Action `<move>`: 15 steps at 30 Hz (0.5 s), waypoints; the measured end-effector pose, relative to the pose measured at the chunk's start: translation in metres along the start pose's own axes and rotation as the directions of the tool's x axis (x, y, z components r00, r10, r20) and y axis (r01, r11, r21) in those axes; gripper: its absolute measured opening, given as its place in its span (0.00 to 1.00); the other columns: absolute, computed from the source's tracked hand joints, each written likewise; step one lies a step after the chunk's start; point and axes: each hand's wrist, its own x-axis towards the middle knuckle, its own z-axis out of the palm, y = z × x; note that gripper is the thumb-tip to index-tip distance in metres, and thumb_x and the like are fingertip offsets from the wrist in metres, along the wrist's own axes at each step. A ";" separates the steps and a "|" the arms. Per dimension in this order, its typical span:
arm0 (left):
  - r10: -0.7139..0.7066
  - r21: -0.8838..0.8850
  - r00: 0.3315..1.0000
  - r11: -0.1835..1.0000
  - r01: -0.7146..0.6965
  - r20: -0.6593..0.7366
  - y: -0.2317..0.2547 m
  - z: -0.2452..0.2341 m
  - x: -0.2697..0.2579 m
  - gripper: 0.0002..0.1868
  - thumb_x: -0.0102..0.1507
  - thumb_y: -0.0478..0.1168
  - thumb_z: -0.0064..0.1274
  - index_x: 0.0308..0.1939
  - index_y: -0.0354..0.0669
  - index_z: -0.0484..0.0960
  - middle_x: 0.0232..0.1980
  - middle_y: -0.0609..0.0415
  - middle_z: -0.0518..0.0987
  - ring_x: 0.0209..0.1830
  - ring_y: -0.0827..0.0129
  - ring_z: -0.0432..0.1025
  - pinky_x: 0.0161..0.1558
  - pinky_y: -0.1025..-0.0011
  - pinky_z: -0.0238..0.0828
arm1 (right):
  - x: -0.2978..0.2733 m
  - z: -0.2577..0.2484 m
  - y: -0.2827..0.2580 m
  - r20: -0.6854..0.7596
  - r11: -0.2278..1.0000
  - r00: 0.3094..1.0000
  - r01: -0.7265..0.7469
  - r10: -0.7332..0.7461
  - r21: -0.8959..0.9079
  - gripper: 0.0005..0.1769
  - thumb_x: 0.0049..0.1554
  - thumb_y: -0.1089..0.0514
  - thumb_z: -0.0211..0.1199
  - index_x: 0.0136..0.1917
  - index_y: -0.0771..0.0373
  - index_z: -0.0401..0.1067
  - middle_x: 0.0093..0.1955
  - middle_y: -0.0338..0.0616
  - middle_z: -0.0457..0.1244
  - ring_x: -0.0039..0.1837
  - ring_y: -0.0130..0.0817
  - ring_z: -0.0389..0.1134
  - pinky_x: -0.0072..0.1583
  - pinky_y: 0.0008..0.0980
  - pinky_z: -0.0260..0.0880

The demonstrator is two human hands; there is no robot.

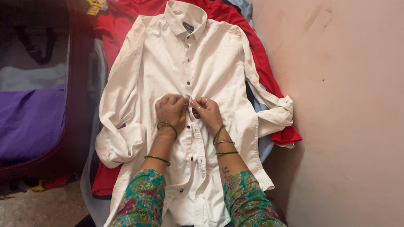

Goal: The person smooths out clothes and buttons up a white shirt while organizing items for a suitcase.

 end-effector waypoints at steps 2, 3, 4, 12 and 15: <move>0.007 0.007 1.000 1.000 -0.007 -0.004 -0.001 0.001 0.001 0.07 0.59 0.39 0.58 0.40 0.55 0.84 0.48 0.61 0.80 0.57 0.61 0.69 0.58 0.54 0.58 | 0.003 -0.001 0.003 0.008 0.999 1.000 0.011 -0.010 -0.050 0.10 0.63 0.56 0.65 0.48 0.67 0.76 0.37 0.34 0.66 0.37 0.18 0.64 0.41 0.20 0.68; 0.012 0.009 1.000 1.000 -0.012 -0.010 -0.001 0.001 0.001 0.07 0.59 0.39 0.58 0.40 0.55 0.84 0.48 0.61 0.80 0.57 0.61 0.69 0.58 0.54 0.58 | 0.005 0.000 0.005 -0.012 0.998 1.000 0.010 -0.011 -0.061 0.10 0.62 0.56 0.65 0.48 0.67 0.76 0.37 0.33 0.66 0.37 0.18 0.65 0.41 0.19 0.68; 0.016 0.011 1.000 1.000 -0.016 -0.016 -0.002 0.002 0.001 0.07 0.59 0.39 0.58 0.40 0.55 0.84 0.48 0.61 0.80 0.57 0.61 0.69 0.58 0.54 0.58 | 0.006 0.001 0.008 -0.032 0.997 0.999 0.008 -0.011 -0.074 0.09 0.62 0.56 0.65 0.48 0.66 0.76 0.36 0.33 0.66 0.37 0.18 0.65 0.41 0.19 0.68; -0.002 -0.030 1.000 1.000 0.002 -0.005 -0.005 0.001 -0.001 0.07 0.57 0.41 0.59 0.40 0.52 0.85 0.48 0.60 0.80 0.58 0.60 0.69 0.59 0.54 0.57 | 0.009 -0.001 0.014 -0.012 0.997 0.999 0.049 -0.050 -0.062 0.07 0.62 0.60 0.65 0.46 0.67 0.76 0.36 0.34 0.66 0.36 0.18 0.64 0.39 0.18 0.66; -0.018 -0.030 1.000 0.999 0.018 0.003 -0.004 0.000 0.000 0.07 0.58 0.44 0.61 0.39 0.52 0.86 0.47 0.59 0.80 0.58 0.59 0.69 0.59 0.54 0.57 | 0.011 -0.003 0.015 0.013 0.998 0.999 0.048 -0.048 -0.042 0.06 0.61 0.61 0.65 0.46 0.68 0.76 0.36 0.35 0.67 0.37 0.18 0.65 0.39 0.18 0.67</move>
